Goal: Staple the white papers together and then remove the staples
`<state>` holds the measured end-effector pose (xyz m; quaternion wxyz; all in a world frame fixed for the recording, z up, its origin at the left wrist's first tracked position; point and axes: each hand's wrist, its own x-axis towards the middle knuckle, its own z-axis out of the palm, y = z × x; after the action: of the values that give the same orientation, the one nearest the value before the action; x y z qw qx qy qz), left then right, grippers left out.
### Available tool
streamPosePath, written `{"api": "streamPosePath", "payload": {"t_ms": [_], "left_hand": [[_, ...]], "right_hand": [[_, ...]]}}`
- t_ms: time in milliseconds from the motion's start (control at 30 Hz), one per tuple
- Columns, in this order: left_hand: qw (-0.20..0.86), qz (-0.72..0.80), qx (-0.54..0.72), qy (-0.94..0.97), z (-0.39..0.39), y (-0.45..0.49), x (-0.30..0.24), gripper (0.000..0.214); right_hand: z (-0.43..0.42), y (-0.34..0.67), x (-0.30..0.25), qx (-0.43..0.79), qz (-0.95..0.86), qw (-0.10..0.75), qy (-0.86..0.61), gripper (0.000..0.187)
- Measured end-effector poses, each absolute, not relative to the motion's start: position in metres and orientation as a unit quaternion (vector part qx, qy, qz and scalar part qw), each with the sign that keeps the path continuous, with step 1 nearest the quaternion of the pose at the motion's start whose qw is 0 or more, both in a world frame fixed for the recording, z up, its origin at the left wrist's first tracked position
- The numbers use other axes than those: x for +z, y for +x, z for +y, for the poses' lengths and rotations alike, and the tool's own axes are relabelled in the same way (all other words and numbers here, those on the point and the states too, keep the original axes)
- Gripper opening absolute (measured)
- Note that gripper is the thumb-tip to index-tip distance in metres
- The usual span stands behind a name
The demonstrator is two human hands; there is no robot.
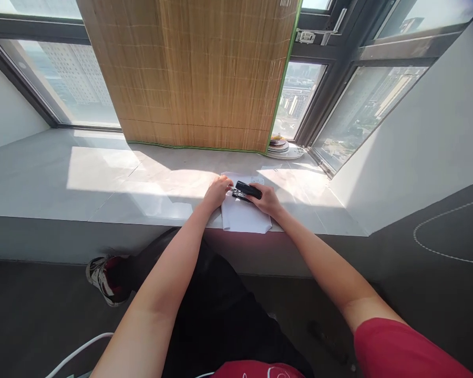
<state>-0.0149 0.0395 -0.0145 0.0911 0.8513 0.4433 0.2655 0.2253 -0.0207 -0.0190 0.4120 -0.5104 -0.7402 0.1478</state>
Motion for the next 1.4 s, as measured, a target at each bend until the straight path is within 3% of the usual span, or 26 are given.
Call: {"api": "streamPosePath", "payload": {"t_ms": [733, 1033, 1167, 1300, 1400], "left_hand": [[0.077, 0.523, 0.256, 0.809, 0.023, -0.031, -0.003, 0.030], [0.206, 0.452, 0.325, 0.805, 0.002, -0.014, -0.002, 0.084], [0.233, 0.403, 0.340, 0.817, -0.008, 0.000, -0.001, 0.096], [0.214, 0.417, 0.322, 0.823, -0.008, 0.002, 0.001, 0.081], [0.203, 0.479, 0.378, 0.766, -0.005, 0.001, 0.004, 0.062]], "right_hand": [[-0.014, 0.231, -0.020, 0.179, -0.736, 0.433, -0.488, 0.048], [-0.013, 0.231, -0.021, 0.198, -0.719, 0.475, -0.467, 0.048], [-0.013, 0.234, -0.022, 0.195, -0.728, 0.476, -0.453, 0.050], [-0.012, 0.231, -0.023, 0.187, -0.746, 0.448, -0.457, 0.050], [-0.012, 0.225, -0.024, 0.194, -0.761, 0.413, -0.461, 0.048]]}}
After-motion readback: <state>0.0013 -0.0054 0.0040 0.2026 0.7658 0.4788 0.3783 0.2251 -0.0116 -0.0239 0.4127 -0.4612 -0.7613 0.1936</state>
